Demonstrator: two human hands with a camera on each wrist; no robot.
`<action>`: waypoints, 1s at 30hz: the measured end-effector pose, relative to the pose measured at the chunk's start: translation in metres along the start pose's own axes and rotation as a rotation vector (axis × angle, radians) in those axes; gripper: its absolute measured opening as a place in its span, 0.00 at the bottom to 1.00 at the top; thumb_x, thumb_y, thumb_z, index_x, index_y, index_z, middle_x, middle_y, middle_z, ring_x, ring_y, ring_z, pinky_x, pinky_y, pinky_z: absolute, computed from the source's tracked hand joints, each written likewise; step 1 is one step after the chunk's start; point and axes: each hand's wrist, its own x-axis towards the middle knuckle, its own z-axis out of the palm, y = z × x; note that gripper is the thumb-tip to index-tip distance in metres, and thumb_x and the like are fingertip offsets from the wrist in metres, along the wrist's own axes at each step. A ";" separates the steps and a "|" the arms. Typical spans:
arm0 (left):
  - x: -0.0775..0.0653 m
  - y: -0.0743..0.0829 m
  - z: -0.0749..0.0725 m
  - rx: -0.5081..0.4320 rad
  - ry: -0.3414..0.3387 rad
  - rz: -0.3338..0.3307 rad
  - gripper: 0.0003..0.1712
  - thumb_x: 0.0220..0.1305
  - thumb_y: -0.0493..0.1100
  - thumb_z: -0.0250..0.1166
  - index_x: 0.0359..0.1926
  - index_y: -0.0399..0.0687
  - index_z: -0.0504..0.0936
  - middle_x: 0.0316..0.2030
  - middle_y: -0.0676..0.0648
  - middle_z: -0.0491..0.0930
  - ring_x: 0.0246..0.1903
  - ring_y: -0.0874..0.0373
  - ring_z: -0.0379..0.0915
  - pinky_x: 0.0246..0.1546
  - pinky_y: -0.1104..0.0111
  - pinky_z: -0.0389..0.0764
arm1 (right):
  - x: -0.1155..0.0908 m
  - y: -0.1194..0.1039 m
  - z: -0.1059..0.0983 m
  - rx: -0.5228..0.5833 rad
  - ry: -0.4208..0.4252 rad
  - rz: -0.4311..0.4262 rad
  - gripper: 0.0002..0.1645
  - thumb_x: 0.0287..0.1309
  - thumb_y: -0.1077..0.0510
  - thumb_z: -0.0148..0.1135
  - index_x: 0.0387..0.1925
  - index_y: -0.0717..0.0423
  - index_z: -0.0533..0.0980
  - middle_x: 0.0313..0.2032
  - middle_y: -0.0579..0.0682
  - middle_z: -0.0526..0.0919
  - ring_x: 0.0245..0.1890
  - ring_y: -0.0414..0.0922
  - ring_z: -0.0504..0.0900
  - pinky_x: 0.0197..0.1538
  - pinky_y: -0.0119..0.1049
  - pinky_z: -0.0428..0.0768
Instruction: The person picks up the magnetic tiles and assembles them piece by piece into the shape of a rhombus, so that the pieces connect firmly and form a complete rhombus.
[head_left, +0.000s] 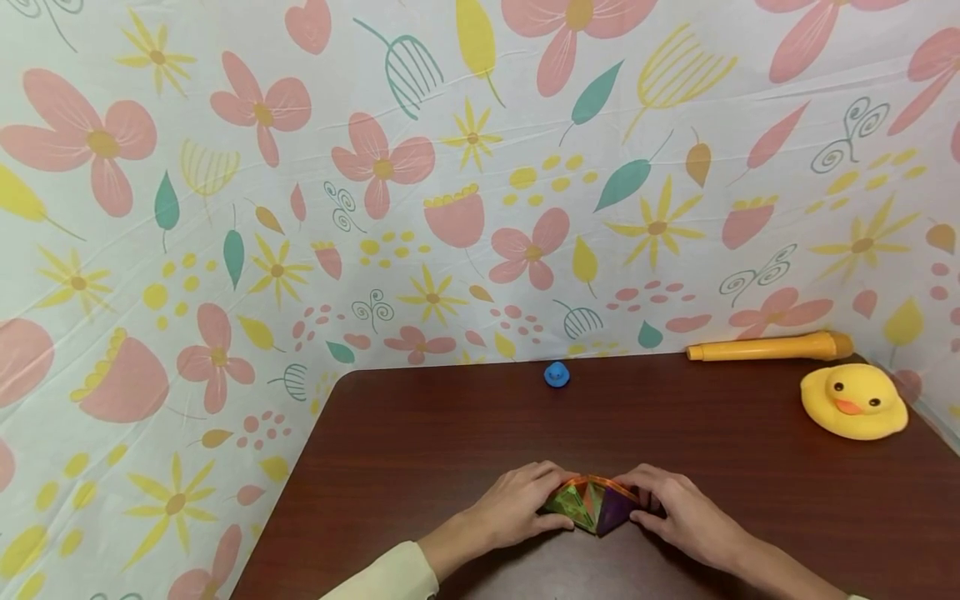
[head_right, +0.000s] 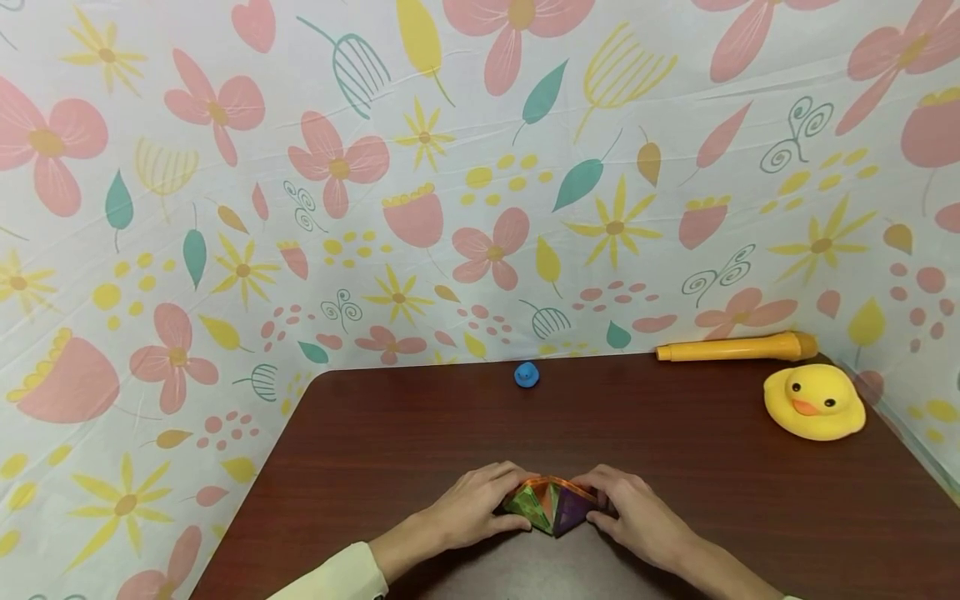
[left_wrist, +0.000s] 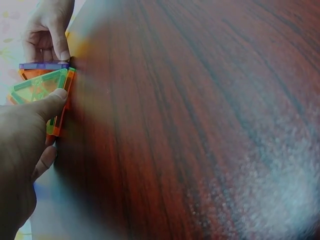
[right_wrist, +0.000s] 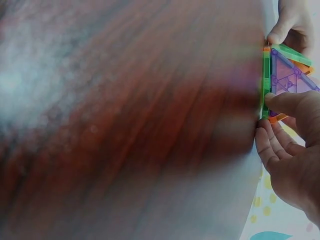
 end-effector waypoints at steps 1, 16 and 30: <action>0.000 0.000 0.000 -0.008 -0.003 -0.002 0.36 0.72 0.67 0.64 0.74 0.58 0.74 0.59 0.60 0.78 0.55 0.70 0.77 0.50 0.75 0.80 | 0.000 0.000 0.000 0.003 0.001 0.002 0.28 0.55 0.73 0.76 0.58 0.57 0.82 0.44 0.40 0.81 0.31 0.29 0.74 0.29 0.30 0.78; 0.002 -0.002 -0.005 -0.061 0.003 0.008 0.36 0.71 0.64 0.68 0.73 0.56 0.75 0.59 0.58 0.81 0.55 0.69 0.77 0.50 0.77 0.79 | 0.000 -0.003 0.001 0.056 0.021 -0.003 0.28 0.59 0.70 0.77 0.60 0.53 0.81 0.48 0.43 0.82 0.35 0.31 0.79 0.31 0.30 0.81; 0.002 -0.002 -0.005 -0.034 0.029 0.024 0.34 0.71 0.65 0.67 0.72 0.57 0.77 0.60 0.58 0.81 0.57 0.67 0.77 0.53 0.73 0.80 | 0.003 -0.010 0.004 0.106 0.033 -0.019 0.29 0.62 0.68 0.76 0.62 0.53 0.79 0.51 0.49 0.80 0.36 0.33 0.82 0.31 0.32 0.83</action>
